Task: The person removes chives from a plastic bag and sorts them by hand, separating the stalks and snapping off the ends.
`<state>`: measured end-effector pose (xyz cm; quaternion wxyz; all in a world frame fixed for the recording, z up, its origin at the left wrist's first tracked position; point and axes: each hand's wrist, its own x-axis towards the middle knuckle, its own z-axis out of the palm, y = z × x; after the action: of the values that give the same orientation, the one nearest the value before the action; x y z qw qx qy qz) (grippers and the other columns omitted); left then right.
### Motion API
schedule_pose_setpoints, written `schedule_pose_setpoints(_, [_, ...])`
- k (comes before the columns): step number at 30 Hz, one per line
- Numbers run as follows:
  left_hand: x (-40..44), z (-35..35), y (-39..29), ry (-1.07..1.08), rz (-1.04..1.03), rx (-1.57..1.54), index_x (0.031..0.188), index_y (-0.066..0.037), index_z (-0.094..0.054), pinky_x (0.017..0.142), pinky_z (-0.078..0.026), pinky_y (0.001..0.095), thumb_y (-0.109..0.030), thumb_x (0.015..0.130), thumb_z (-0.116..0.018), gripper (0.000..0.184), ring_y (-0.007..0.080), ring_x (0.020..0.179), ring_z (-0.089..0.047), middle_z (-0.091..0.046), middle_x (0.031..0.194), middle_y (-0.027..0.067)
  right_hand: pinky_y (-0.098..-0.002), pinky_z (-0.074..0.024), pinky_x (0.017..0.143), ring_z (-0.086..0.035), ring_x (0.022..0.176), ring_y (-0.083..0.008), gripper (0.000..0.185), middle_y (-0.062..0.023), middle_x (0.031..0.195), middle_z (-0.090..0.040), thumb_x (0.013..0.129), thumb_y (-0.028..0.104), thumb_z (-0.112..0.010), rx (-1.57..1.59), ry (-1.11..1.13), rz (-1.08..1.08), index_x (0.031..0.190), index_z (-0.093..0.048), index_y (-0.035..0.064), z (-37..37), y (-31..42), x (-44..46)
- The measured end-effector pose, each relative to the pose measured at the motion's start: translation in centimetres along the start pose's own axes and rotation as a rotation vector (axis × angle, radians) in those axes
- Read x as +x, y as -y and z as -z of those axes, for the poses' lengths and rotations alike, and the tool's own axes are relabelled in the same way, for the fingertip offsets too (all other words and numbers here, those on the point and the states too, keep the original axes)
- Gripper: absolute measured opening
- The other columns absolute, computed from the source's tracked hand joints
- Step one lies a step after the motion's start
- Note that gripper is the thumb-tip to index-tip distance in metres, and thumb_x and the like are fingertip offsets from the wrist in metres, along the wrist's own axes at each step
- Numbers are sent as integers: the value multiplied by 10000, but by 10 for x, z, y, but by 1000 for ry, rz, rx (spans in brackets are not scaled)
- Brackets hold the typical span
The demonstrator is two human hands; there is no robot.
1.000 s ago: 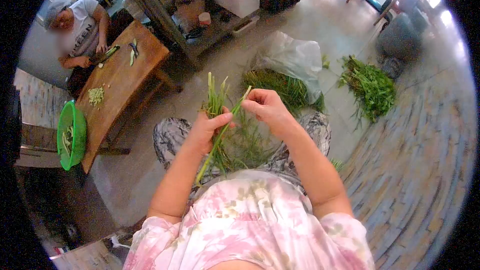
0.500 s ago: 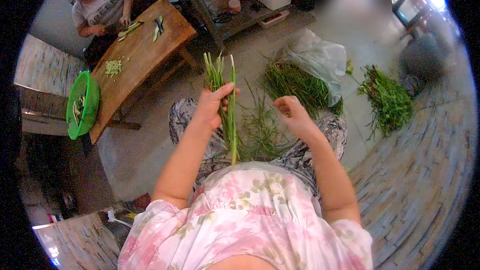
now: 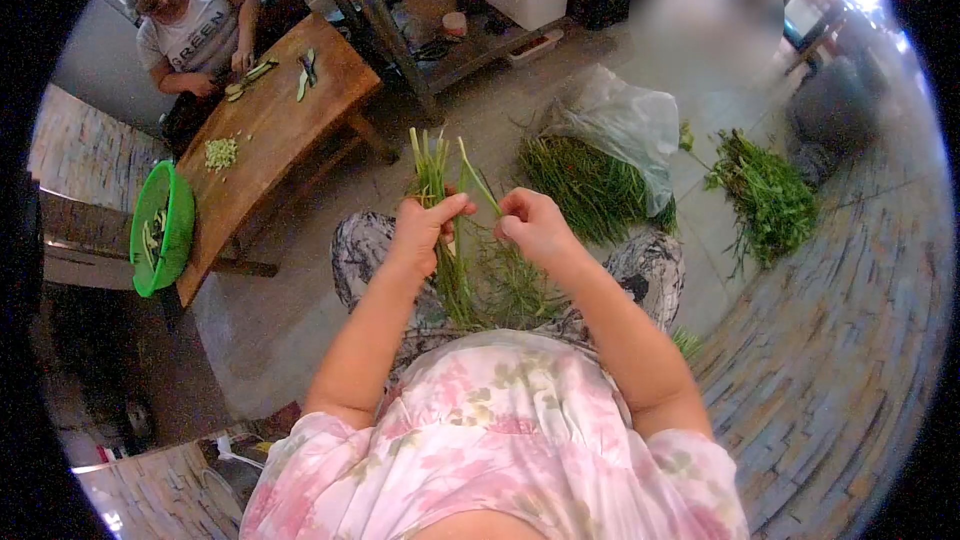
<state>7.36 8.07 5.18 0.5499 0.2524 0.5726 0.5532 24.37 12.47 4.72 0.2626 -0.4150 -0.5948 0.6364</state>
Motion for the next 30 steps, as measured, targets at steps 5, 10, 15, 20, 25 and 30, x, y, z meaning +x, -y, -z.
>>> schedule_pose_setpoints(5, [6,3,-6,45,28,-19,899,-36,-582,398,-318,222,-169,761,-673,212,71,452,-424,-640,771,75,-215,-313,419,-409,482,-68,85,-9,604,-470,764,21,-467,122,86,-138,838,-509,14,4,13,-5])
schedule_pose_setpoints(10, [17,0,-22,87,17,-19,908,-37,-599,393,-315,224,-210,767,-683,238,64,452,-427,-625,735,41,-216,-299,404,-398,462,-64,87,-6,591,-459,783,38,-477,-59,177,-110,860,-509,11,7,11,-7])
schedule_pose_setpoints(15, [17,-1,-22,12,96,215,883,-60,-608,426,-332,243,-266,727,-722,282,81,502,-440,-592,744,9,-258,-369,470,-469,540,-111,73,-35,627,-504,781,61,-531,-25,70,-42,825,-523,4,-1,26,-13])
schedule_pose_setpoints(20, [2,-14,-15,8,-64,224,913,-1,-601,701,-445,294,-189,732,-696,277,143,784,-562,-626,870,53,-315,-426,568,-523,598,-193,126,-119,681,-551,773,91,-569,-399,-122,216,817,-515,-14,-9,-2,15])
schedule_pose_setpoints(25, [-11,-17,2,24,-359,562,938,-12,-627,694,-459,330,-231,752,-681,292,167,765,-591,-654,860,83,-302,-429,619,-516,625,-232,158,-130,704,-559,759,82,-589,-362,-261,243,894,-554,10,-17,-6,19])
schedule_pose_setpoints(30, [-18,-18,-6,112,-387,415,963,-30,-615,710,-456,323,-206,744,-691,291,153,786,-578,-646,872,67,-330,-437,770,-593,816,-273,196,-141,819,-620,732,14,-521,-614,-70,223,905,-608,-15,12,-90,45])
